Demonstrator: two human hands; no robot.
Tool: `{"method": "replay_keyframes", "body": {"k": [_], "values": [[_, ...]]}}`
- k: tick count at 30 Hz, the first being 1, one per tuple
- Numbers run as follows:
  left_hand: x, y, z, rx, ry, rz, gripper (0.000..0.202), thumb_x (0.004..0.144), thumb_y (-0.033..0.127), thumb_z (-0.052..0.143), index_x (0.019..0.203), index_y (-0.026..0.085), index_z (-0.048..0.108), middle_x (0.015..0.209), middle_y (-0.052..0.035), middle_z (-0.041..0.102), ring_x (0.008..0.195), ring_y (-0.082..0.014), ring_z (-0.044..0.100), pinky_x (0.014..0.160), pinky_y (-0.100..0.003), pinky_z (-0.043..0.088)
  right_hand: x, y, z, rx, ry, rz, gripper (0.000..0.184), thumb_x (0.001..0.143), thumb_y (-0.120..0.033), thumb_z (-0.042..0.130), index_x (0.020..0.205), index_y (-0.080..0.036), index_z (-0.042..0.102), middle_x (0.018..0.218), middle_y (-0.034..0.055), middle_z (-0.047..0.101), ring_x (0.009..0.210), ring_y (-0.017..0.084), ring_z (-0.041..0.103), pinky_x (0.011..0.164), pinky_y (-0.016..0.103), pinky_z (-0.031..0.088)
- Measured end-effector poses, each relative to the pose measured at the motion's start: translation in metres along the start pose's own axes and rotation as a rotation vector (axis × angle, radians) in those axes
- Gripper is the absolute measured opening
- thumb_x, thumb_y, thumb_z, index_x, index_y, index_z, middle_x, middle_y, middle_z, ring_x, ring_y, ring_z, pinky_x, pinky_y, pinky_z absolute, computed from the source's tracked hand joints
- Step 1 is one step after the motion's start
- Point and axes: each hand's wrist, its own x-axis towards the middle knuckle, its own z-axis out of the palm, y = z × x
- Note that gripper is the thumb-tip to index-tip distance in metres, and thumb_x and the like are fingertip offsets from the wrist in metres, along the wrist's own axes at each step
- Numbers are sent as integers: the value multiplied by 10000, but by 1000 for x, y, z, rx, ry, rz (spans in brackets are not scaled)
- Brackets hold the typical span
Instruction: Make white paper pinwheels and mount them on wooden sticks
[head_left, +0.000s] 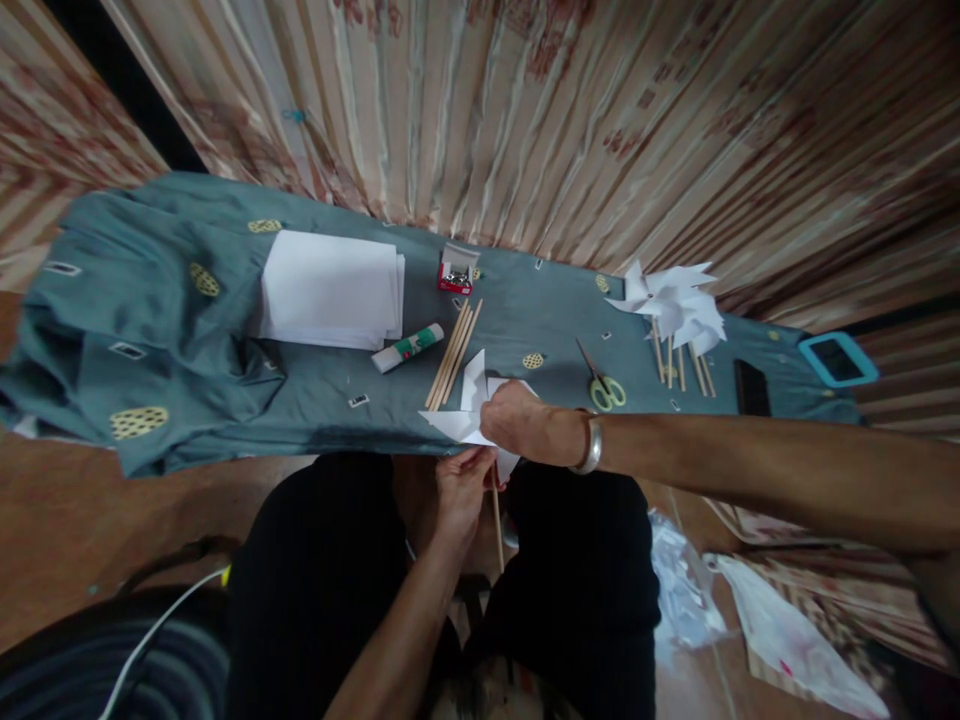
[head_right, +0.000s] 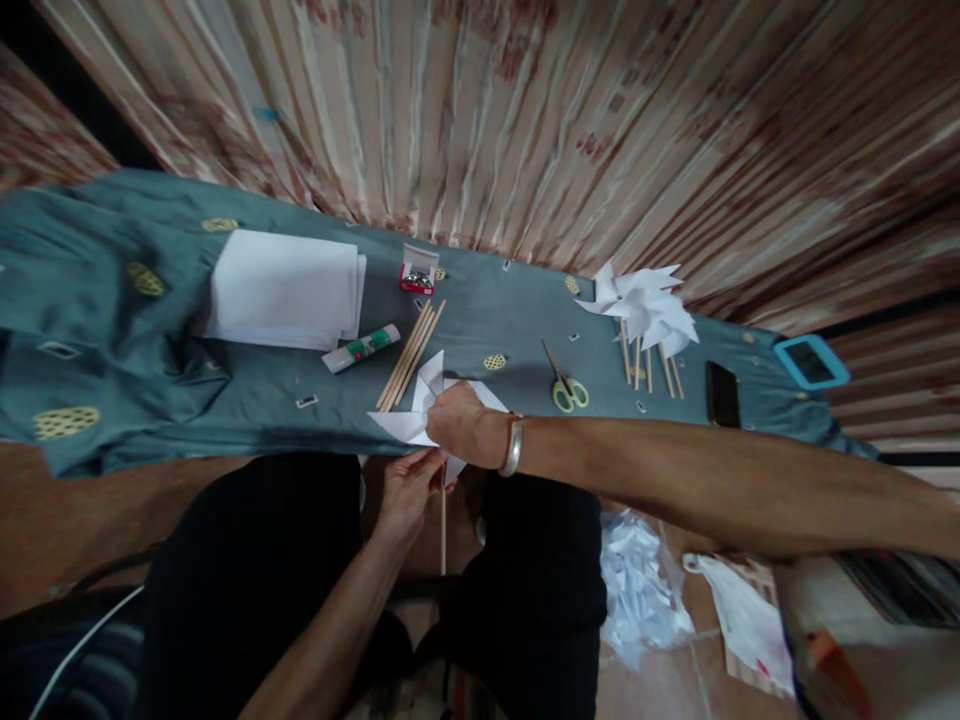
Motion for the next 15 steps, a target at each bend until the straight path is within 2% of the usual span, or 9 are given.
{"method": "replay_keyframes", "body": {"k": [4, 10, 15], "values": [[1, 1, 0, -4, 1, 2, 298, 442, 382, 811, 560, 138, 687, 493, 5, 617, 412, -103, 517, 405, -233, 447, -6, 1, -9, -15, -116, -15, 267, 833, -5, 474, 762, -91, 717, 758, 148, 711, 725, 232, 665, 580, 315, 430], [1, 2, -1, 6, 6, -22, 308, 448, 411, 809, 527, 144, 677, 456, 15, 589, 404, -103, 520, 430, -247, 485, -5, 4, -9, -18, -126, -46, 264, 867, -32, 464, 836, -89, 720, 838, 150, 714, 727, 206, 648, 559, 299, 401], [2, 2, 0, 9, -6, -22, 305, 438, 409, 806, 506, 143, 673, 446, 9, 587, 397, -101, 522, 412, -230, 468, 0, 4, -6, 6, -154, -20, 250, 870, -61, 478, 817, -86, 721, 812, 155, 714, 738, 226, 662, 557, 302, 406]]}}
